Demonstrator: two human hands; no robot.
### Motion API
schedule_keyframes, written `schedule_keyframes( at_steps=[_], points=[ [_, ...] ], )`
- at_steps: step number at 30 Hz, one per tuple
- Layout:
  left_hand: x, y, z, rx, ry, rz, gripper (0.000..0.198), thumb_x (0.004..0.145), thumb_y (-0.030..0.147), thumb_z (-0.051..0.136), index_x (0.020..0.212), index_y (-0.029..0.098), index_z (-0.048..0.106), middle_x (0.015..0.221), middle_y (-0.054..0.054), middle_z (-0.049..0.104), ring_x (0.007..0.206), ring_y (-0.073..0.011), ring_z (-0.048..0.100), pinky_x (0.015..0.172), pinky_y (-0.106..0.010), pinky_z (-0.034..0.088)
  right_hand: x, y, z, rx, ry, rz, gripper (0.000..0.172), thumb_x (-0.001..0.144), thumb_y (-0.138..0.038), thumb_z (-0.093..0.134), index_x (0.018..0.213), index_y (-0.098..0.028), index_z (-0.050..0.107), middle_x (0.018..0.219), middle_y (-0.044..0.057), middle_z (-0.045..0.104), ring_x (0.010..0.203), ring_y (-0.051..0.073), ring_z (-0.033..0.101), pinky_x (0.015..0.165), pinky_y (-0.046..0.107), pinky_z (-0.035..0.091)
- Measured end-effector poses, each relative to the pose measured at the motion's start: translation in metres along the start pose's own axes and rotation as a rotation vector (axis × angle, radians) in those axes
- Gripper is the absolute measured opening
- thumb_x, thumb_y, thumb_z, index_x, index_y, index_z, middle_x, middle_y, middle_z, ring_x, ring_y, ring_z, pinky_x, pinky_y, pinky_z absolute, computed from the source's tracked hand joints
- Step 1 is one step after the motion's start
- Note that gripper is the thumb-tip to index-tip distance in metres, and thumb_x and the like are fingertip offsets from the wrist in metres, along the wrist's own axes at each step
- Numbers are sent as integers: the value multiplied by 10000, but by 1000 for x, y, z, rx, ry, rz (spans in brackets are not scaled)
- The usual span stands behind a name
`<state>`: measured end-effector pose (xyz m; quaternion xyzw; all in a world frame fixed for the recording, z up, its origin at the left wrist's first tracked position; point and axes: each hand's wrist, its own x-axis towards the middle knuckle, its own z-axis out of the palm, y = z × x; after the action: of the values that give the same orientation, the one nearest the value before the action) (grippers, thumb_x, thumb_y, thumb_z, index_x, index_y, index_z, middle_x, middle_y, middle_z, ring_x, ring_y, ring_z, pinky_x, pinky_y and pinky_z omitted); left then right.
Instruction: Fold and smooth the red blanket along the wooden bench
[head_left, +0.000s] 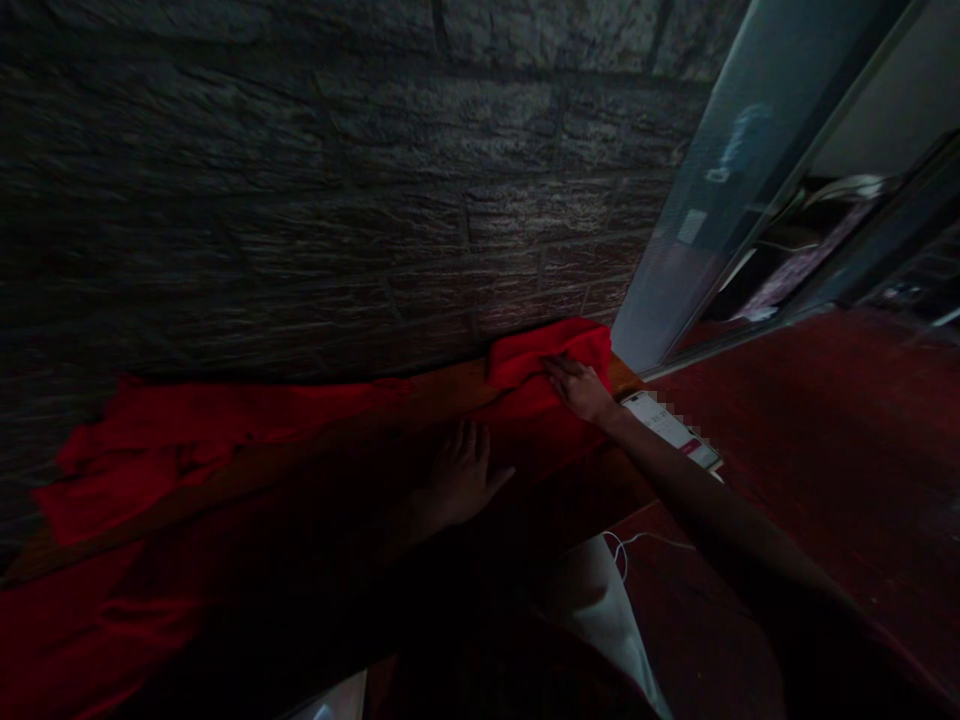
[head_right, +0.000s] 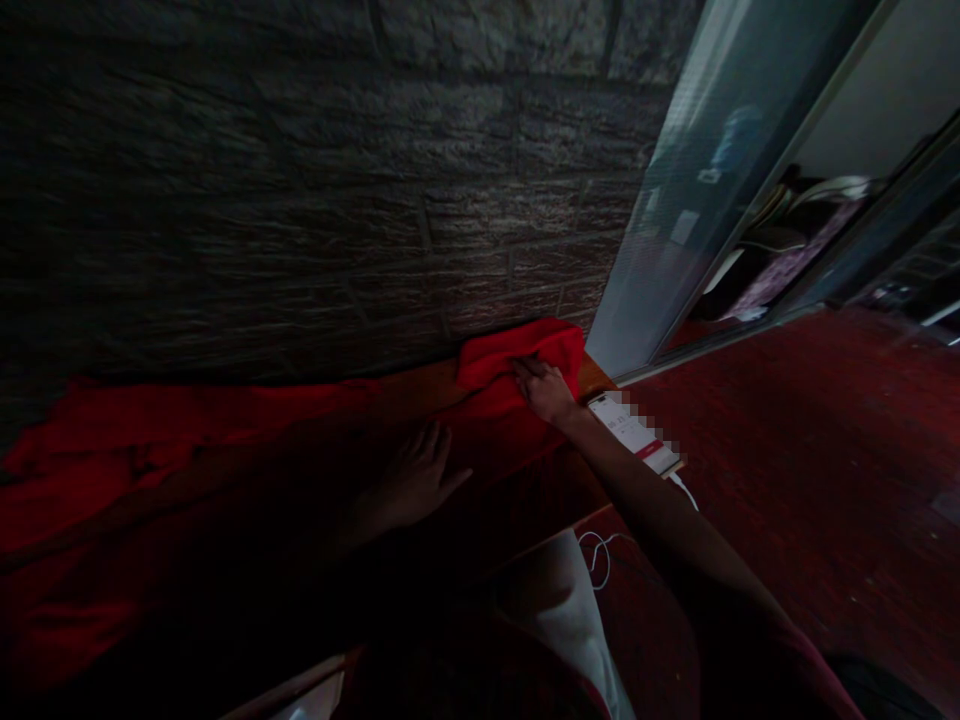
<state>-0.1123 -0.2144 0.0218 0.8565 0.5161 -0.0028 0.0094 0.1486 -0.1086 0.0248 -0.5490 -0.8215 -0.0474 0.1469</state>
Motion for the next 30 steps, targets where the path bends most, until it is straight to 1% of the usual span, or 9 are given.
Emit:
schedule_keyframes(
  at_steps=[2,4,6,8,11,15,20,25,30],
  points=[
    [10,3,-2,-22,68,4,851,957,652,238,1479,-12,346,1544,-282,310,1439,-395,300,1147,-515,283,-4,-15,-5,-50,27,-19,501,1025,-362,343,1471,-157,442,1517,134,420,1381,296,406,1050,461,416],
    [22,5,1,-42,132,49,840,967,634,235,1494,-15,310,1579,-270,231,1467,-380,235,1168,-493,264,-8,-27,-5,-74,32,-71,534,1023,-409,345,1485,-151,421,1543,149,371,1438,301,315,1088,469,374],
    [32,5,9,-48,141,93,848,969,625,248,1487,-44,307,1582,-281,203,1480,-378,186,1185,-490,237,-11,-34,-2,-86,4,-93,552,1021,-436,348,1491,-154,412,1559,159,334,1456,300,284,1118,469,339],
    [37,2,19,-48,127,111,860,966,627,258,1476,-64,317,1571,-295,221,1482,-376,179,1192,-496,222,-13,-32,3,-92,-42,-66,565,1017,-457,351,1490,-155,417,1560,166,324,1460,299,279,1147,471,301],
    [36,-3,30,-58,129,97,883,952,655,262,1476,-53,322,1572,-290,228,1482,-370,188,1189,-498,233,-14,-21,8,-85,-108,-11,594,1011,-503,341,1501,-173,400,1566,151,318,1473,294,252,1185,476,244],
    [31,-6,34,-63,163,48,918,936,682,275,1472,-64,317,1570,-304,215,1484,-385,164,1185,-506,234,-19,-4,8,-68,-137,48,627,1004,-541,322,1524,-192,354,1596,139,244,1487,305,200,1196,489,225],
    [29,-2,32,-71,180,31,907,943,679,256,1475,-54,313,1575,-296,199,1488,-375,150,1190,-510,225,-30,10,15,-59,-43,83,624,1009,-505,341,1537,-174,318,1601,163,221,1484,313,209,1179,512,259],
    [28,0,28,-90,157,27,901,945,673,252,1487,-46,289,1578,-282,209,1491,-356,147,1195,-497,217,-32,15,26,-36,50,54,612,1000,-483,372,1511,-146,367,1573,195,286,1458,341,270,1149,555,290],
    [27,1,29,-123,156,-11,924,937,688,238,1491,-51,274,1583,-285,185,1494,-362,136,1193,-510,203,-33,21,34,-7,120,32,612,990,-504,359,1474,-133,414,1534,184,374,1432,329,325,1127,550,329]
  ],
)
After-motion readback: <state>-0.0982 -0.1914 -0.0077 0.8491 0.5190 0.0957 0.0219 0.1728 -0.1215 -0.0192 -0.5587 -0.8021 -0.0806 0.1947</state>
